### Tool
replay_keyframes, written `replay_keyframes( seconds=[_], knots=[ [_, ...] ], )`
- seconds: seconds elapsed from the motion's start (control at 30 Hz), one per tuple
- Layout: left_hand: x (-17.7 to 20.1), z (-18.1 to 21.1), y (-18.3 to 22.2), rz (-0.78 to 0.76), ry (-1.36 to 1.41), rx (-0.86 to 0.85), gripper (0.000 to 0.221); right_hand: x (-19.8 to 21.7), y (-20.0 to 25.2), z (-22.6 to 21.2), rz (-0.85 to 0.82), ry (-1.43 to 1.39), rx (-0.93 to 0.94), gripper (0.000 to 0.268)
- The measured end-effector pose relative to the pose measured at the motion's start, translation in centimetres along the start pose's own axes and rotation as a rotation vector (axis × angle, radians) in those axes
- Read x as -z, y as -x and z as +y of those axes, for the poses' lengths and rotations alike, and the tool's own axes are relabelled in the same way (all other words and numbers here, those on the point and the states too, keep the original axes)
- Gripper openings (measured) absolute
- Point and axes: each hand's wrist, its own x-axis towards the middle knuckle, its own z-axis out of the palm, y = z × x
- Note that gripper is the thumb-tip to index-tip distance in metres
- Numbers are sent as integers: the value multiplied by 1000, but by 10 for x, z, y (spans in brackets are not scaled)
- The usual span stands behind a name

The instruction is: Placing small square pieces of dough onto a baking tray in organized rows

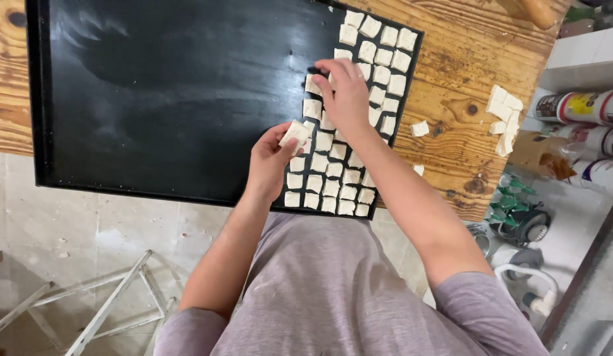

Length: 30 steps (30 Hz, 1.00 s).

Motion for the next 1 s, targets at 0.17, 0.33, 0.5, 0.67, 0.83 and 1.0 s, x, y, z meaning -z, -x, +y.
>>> replay_keyframes(
  seconds=[0.17,0.33,0.5,0.67,0.83,1.0],
  knots=[
    [-3,-12,-20,80,211,51,32,21,9,-30,-469,-278,-380,21],
    [-12,-9,-30,35,255,-2,23,-5,-33,25,-148,57,-172,19],
    [-24,7,-42,143,153,6,19,-8,-42,24,58,206,127,27],
    [-28,11,-59,106,299,-10,25,24,-33,-17,-388,-219,-354,23],
    [-30,31,-43,94,201,14,12,-5,-71,45,46,55,-34,15],
    [-7,22,-34,100,259,89,6,0,-79,51,79,208,55,33]
  ],
)
